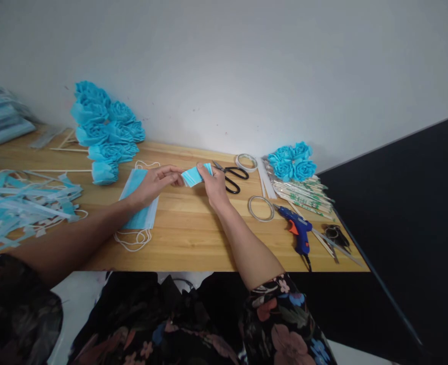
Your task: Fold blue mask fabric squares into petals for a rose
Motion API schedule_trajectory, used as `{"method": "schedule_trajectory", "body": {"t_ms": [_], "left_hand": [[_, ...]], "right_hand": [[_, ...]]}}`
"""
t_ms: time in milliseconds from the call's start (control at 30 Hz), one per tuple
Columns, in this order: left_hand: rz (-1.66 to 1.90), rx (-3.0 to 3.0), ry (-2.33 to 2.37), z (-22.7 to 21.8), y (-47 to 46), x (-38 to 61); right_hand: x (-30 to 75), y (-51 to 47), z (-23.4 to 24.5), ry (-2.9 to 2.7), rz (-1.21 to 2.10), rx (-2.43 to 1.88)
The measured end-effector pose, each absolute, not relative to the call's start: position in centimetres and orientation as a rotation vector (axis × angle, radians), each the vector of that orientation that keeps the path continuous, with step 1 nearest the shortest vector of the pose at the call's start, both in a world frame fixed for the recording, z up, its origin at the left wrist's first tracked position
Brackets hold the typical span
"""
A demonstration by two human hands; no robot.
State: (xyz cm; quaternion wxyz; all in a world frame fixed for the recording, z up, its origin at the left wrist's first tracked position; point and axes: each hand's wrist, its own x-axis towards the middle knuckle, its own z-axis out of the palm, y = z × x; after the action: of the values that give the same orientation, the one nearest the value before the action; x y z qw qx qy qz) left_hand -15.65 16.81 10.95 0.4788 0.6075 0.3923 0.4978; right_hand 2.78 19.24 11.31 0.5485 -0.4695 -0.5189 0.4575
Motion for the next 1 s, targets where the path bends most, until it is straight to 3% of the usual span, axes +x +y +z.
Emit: {"method": "schedule_trajectory", "body": {"t_ms": [233,467,1000], "left_hand": [[1.186,1.496,1.031,10.8,17.0,-15.6],[1.12,1.582,1.075,9.9,17.3,-15.5],[1.169,1.653,1.117,10.5,17.3,-15.4]], "right_hand": [[2.6,18.4,11.2,-1.572,0.892,-1.087],[2.3,17.9,12.0,-1.662,0.975,-1.087],[2.5,18.5,11.4,-1.491,1.01,-1.084]]}}
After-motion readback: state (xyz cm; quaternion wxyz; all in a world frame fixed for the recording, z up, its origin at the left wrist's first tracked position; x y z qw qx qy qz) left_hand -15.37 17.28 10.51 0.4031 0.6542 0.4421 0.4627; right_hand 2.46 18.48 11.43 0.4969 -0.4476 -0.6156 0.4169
